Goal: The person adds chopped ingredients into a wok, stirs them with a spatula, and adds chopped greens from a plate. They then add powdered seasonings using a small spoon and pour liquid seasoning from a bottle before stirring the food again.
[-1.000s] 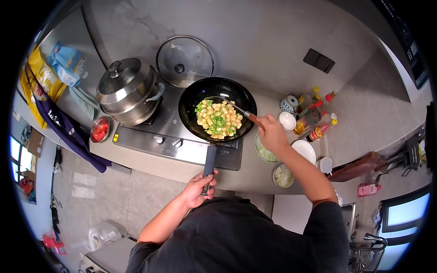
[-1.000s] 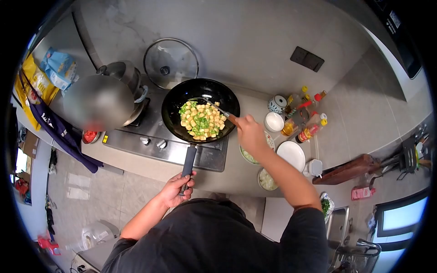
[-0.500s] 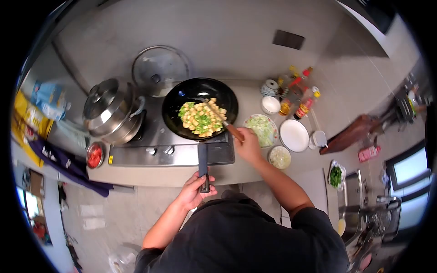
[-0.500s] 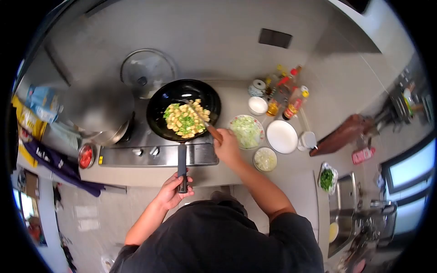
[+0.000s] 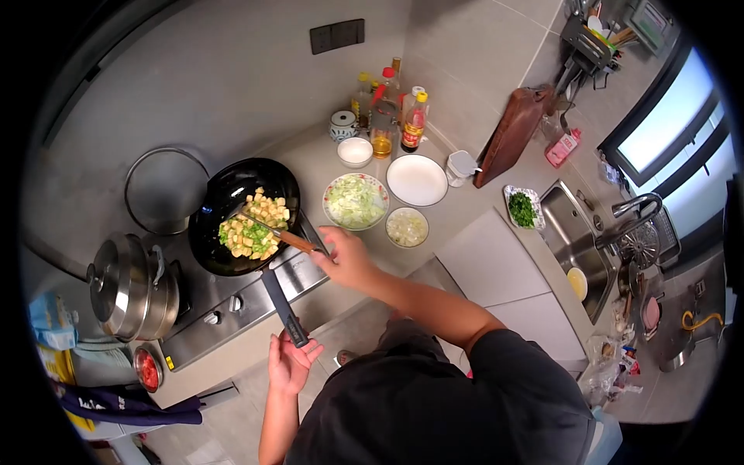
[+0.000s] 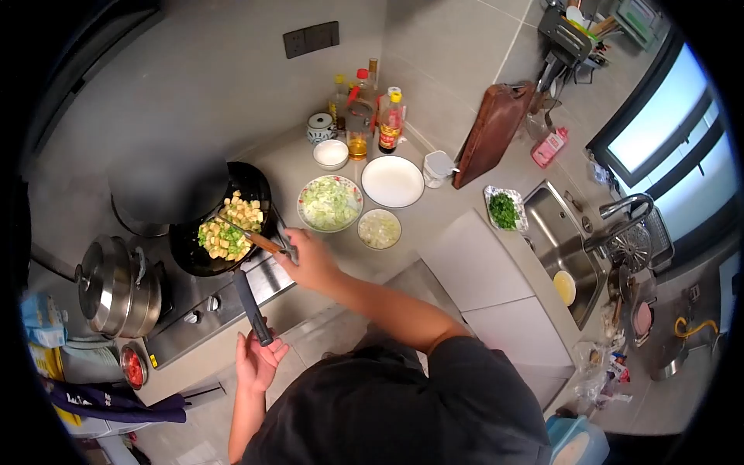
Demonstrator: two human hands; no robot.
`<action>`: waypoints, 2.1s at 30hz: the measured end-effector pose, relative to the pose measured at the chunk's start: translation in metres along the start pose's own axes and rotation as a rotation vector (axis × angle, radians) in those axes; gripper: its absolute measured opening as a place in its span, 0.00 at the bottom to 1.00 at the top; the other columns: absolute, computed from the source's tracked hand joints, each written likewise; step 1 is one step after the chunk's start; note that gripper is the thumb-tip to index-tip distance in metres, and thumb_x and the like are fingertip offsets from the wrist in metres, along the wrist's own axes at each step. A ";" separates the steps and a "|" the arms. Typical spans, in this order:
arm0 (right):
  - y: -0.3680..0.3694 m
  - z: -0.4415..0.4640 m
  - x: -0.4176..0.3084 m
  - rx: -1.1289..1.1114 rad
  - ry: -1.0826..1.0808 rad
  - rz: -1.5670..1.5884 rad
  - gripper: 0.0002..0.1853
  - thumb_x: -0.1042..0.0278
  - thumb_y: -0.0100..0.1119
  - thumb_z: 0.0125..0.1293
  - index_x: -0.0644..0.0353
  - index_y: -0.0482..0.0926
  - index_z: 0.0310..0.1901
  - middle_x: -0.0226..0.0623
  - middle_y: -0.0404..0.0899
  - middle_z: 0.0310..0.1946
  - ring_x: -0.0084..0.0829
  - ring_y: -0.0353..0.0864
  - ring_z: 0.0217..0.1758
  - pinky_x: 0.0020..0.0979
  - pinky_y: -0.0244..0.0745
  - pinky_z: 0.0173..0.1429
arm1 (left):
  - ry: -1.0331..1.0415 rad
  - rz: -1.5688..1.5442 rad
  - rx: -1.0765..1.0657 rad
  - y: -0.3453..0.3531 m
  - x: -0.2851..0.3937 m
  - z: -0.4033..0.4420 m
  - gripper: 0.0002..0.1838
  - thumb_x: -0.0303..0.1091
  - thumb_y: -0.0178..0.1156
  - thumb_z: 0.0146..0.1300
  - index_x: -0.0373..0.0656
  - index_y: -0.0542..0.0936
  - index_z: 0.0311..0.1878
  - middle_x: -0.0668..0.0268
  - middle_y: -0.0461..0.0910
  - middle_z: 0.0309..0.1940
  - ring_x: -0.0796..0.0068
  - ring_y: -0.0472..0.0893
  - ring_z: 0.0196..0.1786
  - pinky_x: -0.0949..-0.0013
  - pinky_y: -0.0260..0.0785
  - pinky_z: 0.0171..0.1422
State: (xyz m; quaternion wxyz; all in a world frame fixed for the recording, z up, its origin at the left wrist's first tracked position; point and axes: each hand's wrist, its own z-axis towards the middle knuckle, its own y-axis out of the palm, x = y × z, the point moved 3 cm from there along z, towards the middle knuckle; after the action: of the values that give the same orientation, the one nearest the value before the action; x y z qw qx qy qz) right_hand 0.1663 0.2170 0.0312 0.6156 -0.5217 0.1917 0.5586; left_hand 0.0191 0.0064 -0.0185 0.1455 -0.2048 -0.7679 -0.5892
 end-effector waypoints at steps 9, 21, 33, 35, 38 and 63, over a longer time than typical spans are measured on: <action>-0.175 -0.014 0.138 0.124 0.271 -0.253 0.19 0.67 0.67 0.58 0.63 0.77 0.50 0.40 0.81 0.36 0.35 0.82 0.32 0.36 0.79 0.40 | -0.048 0.075 0.475 -0.056 -0.043 0.009 0.24 0.54 0.42 0.75 0.44 0.73 0.55 0.67 0.79 0.30 0.72 0.78 0.26 0.69 0.75 0.33; -0.319 0.138 0.313 -0.411 -0.288 -1.248 0.36 0.73 0.72 0.45 0.53 0.70 0.60 0.42 0.73 0.55 0.44 0.69 0.65 0.45 0.59 0.71 | -0.153 0.690 0.235 0.089 -0.166 0.152 0.15 0.42 0.50 0.74 0.41 0.73 0.52 0.73 0.67 0.24 0.84 0.62 0.21 0.78 0.55 0.23; -0.340 0.114 0.278 -0.787 -0.001 -0.853 0.48 0.71 0.74 0.39 0.59 0.64 0.68 0.49 0.72 0.53 0.47 0.74 0.58 0.38 0.71 0.62 | -0.171 0.865 -0.050 0.165 -0.215 0.228 0.12 0.32 0.52 0.73 0.38 0.73 0.55 0.71 0.75 0.34 0.86 0.71 0.30 0.80 0.66 0.33; -0.351 0.107 0.269 -0.754 0.031 -0.742 0.43 0.70 0.72 0.42 0.60 0.67 0.66 0.49 0.71 0.53 0.48 0.74 0.58 0.38 0.71 0.62 | -0.183 0.874 -0.071 0.170 -0.218 0.236 0.12 0.32 0.52 0.73 0.38 0.73 0.55 0.70 0.75 0.35 0.86 0.71 0.30 0.80 0.66 0.33; -0.360 0.099 0.270 -0.790 0.118 -0.604 0.40 0.69 0.72 0.44 0.60 0.69 0.63 0.48 0.70 0.56 0.48 0.72 0.61 0.38 0.71 0.62 | -0.183 0.878 -0.101 0.182 -0.225 0.249 0.11 0.32 0.52 0.73 0.39 0.73 0.55 0.69 0.75 0.36 0.84 0.71 0.30 0.78 0.67 0.32; -0.539 -0.208 0.477 0.592 1.031 0.162 0.14 0.59 0.51 0.71 0.59 0.77 0.48 0.31 0.76 0.28 0.20 0.64 0.16 0.24 0.52 0.15 | -0.336 0.931 -0.141 0.182 -0.265 0.248 0.11 0.35 0.53 0.73 0.46 0.73 0.55 0.77 0.74 0.38 0.89 0.71 0.33 0.80 0.67 0.34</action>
State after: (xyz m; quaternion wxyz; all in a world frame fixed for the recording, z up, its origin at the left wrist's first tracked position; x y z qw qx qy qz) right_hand 0.8611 0.3618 -0.2079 0.5179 -0.5155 0.6523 0.2016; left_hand 0.3435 0.2481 -0.0533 0.2530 -0.6273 -0.5660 -0.4712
